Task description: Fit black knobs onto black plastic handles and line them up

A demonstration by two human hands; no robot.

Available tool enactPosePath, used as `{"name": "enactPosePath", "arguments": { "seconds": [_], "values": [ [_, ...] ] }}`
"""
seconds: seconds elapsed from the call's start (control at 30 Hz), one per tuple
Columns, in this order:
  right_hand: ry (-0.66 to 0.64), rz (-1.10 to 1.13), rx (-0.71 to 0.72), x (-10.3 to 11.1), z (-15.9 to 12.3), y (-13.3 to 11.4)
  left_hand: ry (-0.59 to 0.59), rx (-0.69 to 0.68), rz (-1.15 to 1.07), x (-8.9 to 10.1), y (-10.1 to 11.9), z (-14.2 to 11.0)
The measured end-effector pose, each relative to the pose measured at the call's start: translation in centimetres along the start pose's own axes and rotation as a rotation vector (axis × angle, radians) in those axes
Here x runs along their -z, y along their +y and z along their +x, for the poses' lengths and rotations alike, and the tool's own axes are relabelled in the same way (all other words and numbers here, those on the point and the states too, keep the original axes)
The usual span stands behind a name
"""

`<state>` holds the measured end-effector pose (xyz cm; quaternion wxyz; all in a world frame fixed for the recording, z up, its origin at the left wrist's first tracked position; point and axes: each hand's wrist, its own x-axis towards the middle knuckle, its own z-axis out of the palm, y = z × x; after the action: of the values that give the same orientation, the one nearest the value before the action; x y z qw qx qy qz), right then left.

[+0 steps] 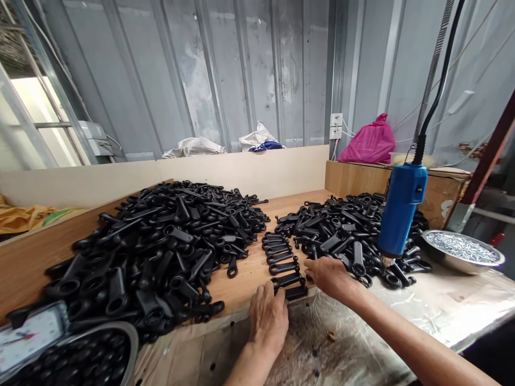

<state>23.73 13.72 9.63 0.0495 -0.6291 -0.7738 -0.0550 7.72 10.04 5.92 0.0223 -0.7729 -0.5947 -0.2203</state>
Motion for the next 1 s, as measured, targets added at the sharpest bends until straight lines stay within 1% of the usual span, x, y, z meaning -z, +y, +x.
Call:
{"name": "enactPosePath", "arguments": {
  "seconds": [0.1,0.17,0.23,0.33,0.4,0.47,0.53,0.6,0.67,0.7,0.77,0.83,1.0],
  "values": [
    [-0.011,-0.003,-0.039,-1.5,0.9,1.0,-0.016,-0.013,0.018,-0.9,-0.8,0.3],
    [-0.018,0.019,-0.059,-2.0,1.4,1.3,-0.024,-0.018,0.011,-1.3,-1.2,0.3],
    [-0.015,0.062,-0.078,-1.6,1.5,1.5,-0.024,-0.009,0.005,-1.4,-1.5,0.3],
    [-0.008,0.165,-0.062,0.3,0.4,2.0,-0.020,0.017,-0.004,-1.4,-1.4,0.3],
    [-0.043,0.289,0.006,1.5,-1.2,2.4,-0.019,0.032,-0.010,-1.3,-1.3,0.3],
    [-0.103,0.440,0.082,1.9,-3.1,2.6,-0.020,0.043,-0.023,-1.2,-1.2,0.3],
    [-0.179,0.552,0.166,1.5,-4.9,2.3,-0.013,0.065,-0.049,-1.2,-1.3,0.5],
    [-0.227,0.581,0.266,0.7,-6.1,1.5,-0.004,0.095,-0.098,-1.2,-1.7,0.7],
    [-0.234,0.575,0.382,-0.1,-6.6,0.6,0.010,0.118,-0.167,-1.1,-2.1,0.9],
    [-0.214,0.572,0.427,-0.4,-6.5,0.3,0.017,0.122,-0.205,-1.1,-2.4,1.0],
    [-0.158,0.579,0.469,-0.7,-6.0,-0.3,0.035,0.121,-0.270,-1.1,-2.8,1.0],
    [-0.106,0.602,0.452,-1.0,-5.2,-0.5,0.052,0.110,-0.321,-1.1,-3.1,0.8],
    [-0.015,0.580,0.283,-1.8,-3.8,0.1,0.076,0.021,-0.394,-0.8,-3.2,-0.1]
  ]
}}
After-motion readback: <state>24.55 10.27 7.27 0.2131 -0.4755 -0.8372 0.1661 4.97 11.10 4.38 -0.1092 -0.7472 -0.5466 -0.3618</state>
